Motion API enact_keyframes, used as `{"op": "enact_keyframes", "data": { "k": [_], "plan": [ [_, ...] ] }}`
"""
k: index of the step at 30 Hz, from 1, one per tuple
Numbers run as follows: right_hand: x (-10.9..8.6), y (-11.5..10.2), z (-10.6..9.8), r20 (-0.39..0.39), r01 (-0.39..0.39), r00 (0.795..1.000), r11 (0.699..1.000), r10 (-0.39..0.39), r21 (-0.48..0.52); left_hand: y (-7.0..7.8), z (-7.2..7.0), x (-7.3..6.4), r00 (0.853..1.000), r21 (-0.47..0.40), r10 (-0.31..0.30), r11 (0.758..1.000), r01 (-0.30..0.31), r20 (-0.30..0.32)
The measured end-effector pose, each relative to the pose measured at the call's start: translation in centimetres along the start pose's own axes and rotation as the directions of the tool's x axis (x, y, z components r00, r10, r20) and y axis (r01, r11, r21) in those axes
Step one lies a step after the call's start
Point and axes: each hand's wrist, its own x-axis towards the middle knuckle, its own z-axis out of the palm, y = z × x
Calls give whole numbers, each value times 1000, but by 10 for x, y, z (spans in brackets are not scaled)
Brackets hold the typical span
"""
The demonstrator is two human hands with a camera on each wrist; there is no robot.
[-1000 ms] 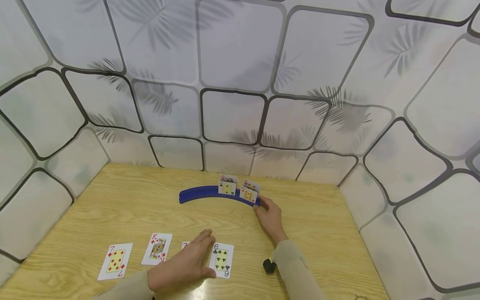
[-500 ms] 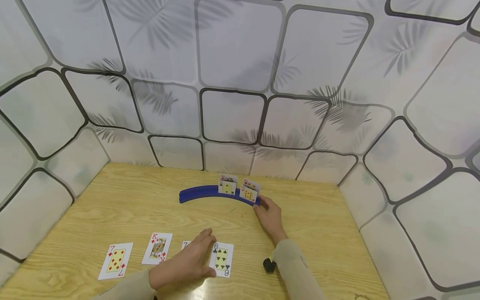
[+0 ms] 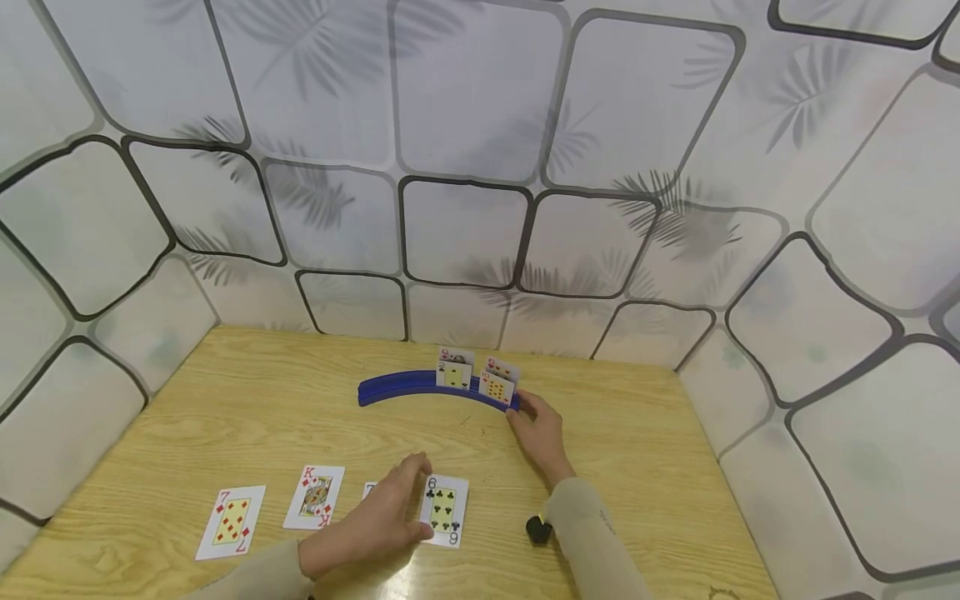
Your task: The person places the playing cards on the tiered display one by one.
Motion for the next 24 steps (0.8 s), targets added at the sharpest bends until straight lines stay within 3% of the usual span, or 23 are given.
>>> {"op": "enact_keyframes", "data": {
  "k": [4, 9, 16, 19, 24],
  "plan": [
    [0, 1, 0, -2, 3, 1000, 1000, -3, -10, -2, 1, 2, 998, -42, 15, 999, -18, -59],
    [-1, 1, 1, -5, 0, 1000, 1000, 0, -11, -7, 0, 7, 986, -130, 90, 985, -109, -140],
    [-1, 3, 0, -8, 0, 1000, 1000, 0, -2, -12, -7, 12, 977, -209, 118, 966, -154, -176],
    [0, 2, 0, -1, -6, 1000, 1000, 6, 17, -14, -14, 14, 963, -206, 144, 959, -192, -230],
    [0, 1, 0, 6, -8, 1000, 1000, 8, 10, -18, -33, 22, 921, -126, 163, 967, -220, -354]
  ]
}}
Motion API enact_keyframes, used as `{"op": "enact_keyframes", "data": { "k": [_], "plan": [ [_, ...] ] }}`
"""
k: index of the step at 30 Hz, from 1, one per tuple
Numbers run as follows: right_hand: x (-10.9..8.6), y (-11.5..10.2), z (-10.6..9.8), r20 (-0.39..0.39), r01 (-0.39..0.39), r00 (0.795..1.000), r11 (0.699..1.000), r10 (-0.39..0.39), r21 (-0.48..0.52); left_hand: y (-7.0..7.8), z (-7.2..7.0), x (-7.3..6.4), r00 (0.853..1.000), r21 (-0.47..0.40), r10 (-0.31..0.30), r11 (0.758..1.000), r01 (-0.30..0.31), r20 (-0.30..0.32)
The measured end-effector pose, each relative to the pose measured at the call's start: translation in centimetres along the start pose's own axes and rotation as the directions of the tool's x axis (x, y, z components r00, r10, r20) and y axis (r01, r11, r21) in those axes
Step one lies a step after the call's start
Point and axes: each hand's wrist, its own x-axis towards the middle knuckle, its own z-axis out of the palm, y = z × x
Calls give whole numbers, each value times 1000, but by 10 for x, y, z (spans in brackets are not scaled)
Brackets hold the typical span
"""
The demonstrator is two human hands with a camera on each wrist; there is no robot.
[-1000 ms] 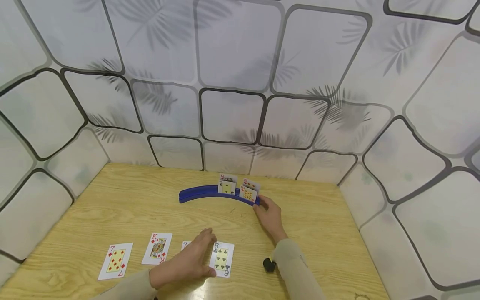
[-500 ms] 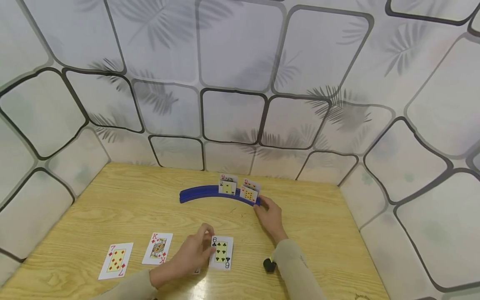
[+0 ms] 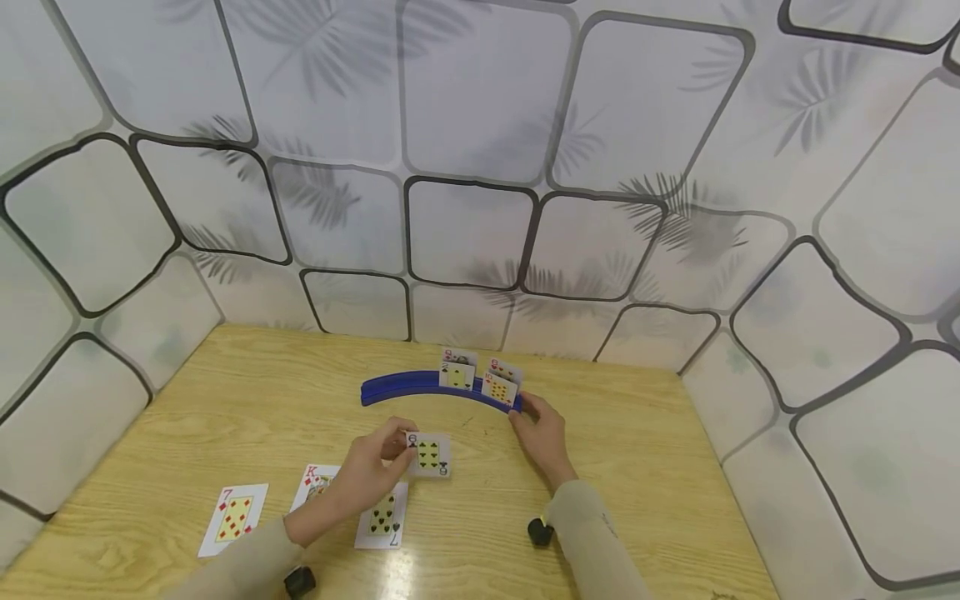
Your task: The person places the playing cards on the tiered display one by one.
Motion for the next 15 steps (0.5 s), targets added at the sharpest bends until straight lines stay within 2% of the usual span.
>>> {"op": "enact_keyframes", "data": {
  "k": [5, 10, 15],
  "plan": [
    [0, -1, 0, 0, -3, 1000, 1000, 3, -4, -7, -16, 18, 994, 48, 30, 999, -25, -108],
    [0, 0, -1, 1, -7, 1000, 1000, 7, -7, -16, -25, 34, 982, 103, 78, 993, -61, -173],
    [0, 0, 0, 1, -7, 1000, 1000, 7, -13, -20, -30, 47, 977, 152, 59, 988, -28, -203]
  ]
}}
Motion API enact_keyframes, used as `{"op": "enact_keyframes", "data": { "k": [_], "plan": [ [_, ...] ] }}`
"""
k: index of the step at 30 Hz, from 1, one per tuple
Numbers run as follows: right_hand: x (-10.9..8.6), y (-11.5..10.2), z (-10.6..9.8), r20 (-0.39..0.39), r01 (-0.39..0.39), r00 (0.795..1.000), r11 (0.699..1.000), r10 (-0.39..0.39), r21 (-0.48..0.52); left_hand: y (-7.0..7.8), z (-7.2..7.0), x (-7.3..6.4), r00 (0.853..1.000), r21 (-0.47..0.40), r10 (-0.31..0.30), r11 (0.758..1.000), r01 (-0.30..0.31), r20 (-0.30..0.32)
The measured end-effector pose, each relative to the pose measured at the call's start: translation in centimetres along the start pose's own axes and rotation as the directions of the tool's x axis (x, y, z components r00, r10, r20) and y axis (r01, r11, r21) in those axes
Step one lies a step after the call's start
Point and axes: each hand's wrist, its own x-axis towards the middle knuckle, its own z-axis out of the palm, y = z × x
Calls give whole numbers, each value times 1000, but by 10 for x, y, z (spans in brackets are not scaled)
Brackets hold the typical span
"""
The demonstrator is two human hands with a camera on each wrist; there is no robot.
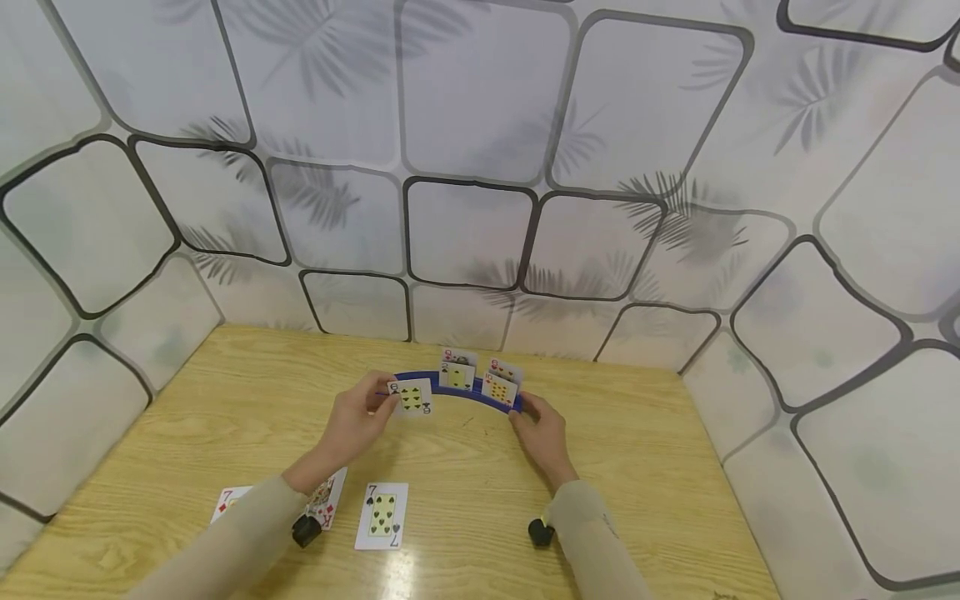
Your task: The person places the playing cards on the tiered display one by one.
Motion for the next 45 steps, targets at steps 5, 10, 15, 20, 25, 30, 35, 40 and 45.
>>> {"op": "enact_keyframes", "data": {
  "k": [5, 10, 15, 20, 25, 30, 35, 40, 45],
  "plan": [
    [0, 0, 0, -1, 5, 1000, 1000, -5, -2, -4, 1, 13, 1000, 7, -21, 1000, 21, -11],
    [-1, 0, -1, 1, 11, 1000, 1000, -11, -7, -9, 2, 22, 999, -9, -34, 999, 33, -21],
    [-1, 1, 0, -4, 8, 1000, 1000, -8, -3, -14, 3, 28, 997, -32, -79, 996, 78, -15],
    [-1, 2, 1, -2, 10, 1000, 1000, -10, -2, -17, 3, 33, 996, -24, -91, 996, 91, -15],
    [-1, 0, 1, -3, 15, 1000, 1000, -15, 3, -21, 3, 39, 996, -10, -79, 997, 79, -36],
    [-2, 0, 0, -8, 28, 1000, 1000, -28, -14, -26, 5, 45, 997, 0, -62, 998, 62, -55],
    [0, -1, 0, -1, 1, 1000, 1000, -1, 7, -32, 8, 50, 996, 8, -66, 998, 67, -51],
    [0, -1, -1, -5, 12, 1000, 1000, -12, -5, -35, 11, 53, 996, 8, -82, 997, 83, -38],
    [-1, -1, 0, -5, 0, 1000, 1000, 0, -1, -36, 13, 54, 995, 13, -96, 995, 96, -27]
  ]
}}
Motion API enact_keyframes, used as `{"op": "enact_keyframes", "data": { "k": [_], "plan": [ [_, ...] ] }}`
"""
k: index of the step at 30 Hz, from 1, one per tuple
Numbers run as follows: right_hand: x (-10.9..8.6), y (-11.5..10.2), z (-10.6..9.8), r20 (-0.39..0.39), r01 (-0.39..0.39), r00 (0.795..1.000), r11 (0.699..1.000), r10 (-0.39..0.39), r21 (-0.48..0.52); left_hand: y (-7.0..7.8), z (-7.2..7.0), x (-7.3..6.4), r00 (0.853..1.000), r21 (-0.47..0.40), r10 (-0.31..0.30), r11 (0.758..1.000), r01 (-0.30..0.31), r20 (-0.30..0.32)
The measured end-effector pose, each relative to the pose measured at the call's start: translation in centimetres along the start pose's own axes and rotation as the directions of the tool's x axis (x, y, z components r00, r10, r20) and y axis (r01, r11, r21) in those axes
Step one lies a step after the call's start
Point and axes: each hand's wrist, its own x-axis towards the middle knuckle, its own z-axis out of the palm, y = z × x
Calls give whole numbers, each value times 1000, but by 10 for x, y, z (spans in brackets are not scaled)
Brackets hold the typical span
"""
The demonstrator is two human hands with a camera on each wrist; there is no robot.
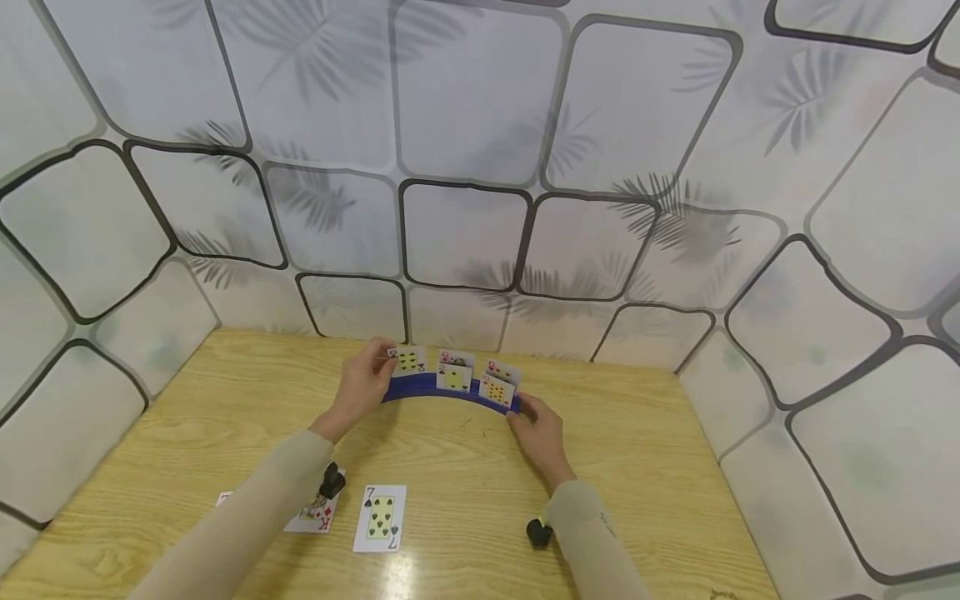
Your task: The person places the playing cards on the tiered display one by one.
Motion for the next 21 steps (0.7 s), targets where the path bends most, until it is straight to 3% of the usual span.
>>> {"op": "enact_keyframes", "data": {
  "k": [21],
  "plan": [
    [-1, -2, 1, -8, -3, 1000, 1000, 3, 6, -6, 4, 0, 999, 23, -14, 1000, 13, 39]
  ]
}}
